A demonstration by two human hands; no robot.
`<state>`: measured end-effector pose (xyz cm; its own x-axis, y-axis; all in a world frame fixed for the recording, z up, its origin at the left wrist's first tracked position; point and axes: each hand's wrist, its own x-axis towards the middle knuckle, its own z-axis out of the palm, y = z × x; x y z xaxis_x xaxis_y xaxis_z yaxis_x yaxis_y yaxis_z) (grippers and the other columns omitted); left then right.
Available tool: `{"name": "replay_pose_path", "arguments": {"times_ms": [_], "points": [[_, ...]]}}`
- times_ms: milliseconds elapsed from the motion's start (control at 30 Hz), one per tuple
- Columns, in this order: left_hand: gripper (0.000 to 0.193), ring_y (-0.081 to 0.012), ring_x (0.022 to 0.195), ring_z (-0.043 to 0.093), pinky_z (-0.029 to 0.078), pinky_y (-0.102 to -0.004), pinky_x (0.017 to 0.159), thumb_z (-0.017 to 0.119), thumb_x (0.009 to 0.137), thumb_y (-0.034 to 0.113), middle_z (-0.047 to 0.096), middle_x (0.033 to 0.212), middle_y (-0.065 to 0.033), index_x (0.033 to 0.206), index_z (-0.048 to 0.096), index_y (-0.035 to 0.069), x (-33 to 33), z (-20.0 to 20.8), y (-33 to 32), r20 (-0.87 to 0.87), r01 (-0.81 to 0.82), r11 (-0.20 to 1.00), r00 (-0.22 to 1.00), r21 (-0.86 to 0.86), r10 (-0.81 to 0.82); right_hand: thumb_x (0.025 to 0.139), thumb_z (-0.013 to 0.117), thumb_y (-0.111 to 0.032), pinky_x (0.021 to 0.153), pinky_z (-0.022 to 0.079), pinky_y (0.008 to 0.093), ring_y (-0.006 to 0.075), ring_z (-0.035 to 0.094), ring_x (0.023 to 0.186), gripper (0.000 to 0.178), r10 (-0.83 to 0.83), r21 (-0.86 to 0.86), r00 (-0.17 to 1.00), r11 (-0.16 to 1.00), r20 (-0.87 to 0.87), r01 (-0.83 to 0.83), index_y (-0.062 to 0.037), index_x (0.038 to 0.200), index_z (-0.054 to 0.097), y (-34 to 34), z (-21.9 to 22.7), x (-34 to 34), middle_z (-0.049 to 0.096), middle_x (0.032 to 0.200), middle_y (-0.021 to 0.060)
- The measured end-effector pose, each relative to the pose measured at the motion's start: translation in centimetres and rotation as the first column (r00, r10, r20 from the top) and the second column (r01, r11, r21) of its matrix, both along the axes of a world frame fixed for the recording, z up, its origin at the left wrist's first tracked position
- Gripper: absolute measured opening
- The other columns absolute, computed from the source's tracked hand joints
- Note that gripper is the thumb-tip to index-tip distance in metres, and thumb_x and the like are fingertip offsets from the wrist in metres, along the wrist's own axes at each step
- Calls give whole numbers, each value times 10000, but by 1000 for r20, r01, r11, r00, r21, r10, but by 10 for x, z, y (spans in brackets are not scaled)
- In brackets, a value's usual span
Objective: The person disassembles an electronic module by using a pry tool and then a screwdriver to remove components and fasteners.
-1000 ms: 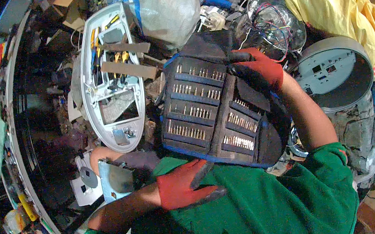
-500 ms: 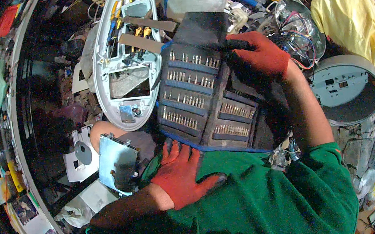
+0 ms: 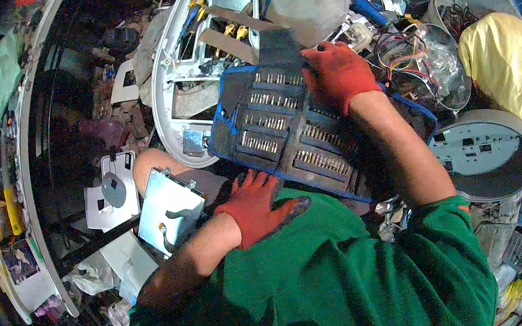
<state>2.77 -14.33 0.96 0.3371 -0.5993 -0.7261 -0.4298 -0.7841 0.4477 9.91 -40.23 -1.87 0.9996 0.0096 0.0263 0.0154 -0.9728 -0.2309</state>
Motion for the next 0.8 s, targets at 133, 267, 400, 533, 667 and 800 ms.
{"name": "replay_pose_path", "arguments": {"times_ms": [133, 267, 400, 533, 667, 800], "points": [[925, -441, 1440, 232, 168, -581, 1163, 315, 906, 746, 307, 1535, -231, 1480, 322, 21, -1, -8, -2, -14, -13, 1000, 1000, -14, 13, 883, 612, -305, 901, 498, 464, 375, 603, 1070, 380, -26, -203, 998, 979, -56, 14, -122, 1215, 642, 7, 10, -5, 653, 1142, 168], [933, -433, 1432, 254, 179, -564, 1165, 333, 900, 749, 319, 1528, -232, 1466, 340, 8, 2, -9, -3, -46, -17, 998, 999, -61, 14, 889, 605, -341, 880, 501, 461, 359, 617, 1051, 355, -38, -180, 996, 983, -84, 22, -118, 1154, 684, -14, 2, -6, 683, 1064, 155], [939, -424, 1418, 283, 202, -556, 1156, 350, 885, 764, 351, 1515, -222, 1442, 378, 9, -2, -19, 0, -9, -30, 993, 1000, -118, 30, 887, 608, -358, 879, 496, 464, 352, 625, 1026, 348, -94, -29, 990, 995, -107, 92, -103, 1100, 711, -28, 0, -8, 691, 1043, 151], [917, -419, 1415, 289, 207, -540, 1162, 358, 896, 745, 357, 1515, -211, 1434, 399, 4, 3, -9, -6, -57, -12, 999, 998, -40, 10, 876, 621, -371, 885, 495, 457, 358, 622, 1024, 357, -92, -104, 993, 991, -77, 83, -105, 1094, 715, -29, -1, -11, 690, 1055, 144], [898, -415, 1431, 266, 210, -506, 1180, 369, 914, 712, 320, 1536, -216, 1453, 386, -6, 11, -2, -6, -113, 6, 999, 994, -34, -10, 869, 618, -426, 932, 481, 457, 348, 609, 1079, 410, -37, -42, 999, 998, 7, 38, -126, 1134, 703, -43, -10, -22, 673, 1120, 144], [939, -407, 1432, 270, 200, -515, 1179, 331, 895, 757, 337, 1532, -189, 1463, 376, 11, 2, -15, 4, -110, -51, 997, 993, -58, 44, 843, 664, -415, 987, 453, 455, 397, 555, 1158, 482, -45, -48, 994, 998, 104, 51, -110, 1215, 642, -34, 0, -50, 588, 1261, 189]]}}
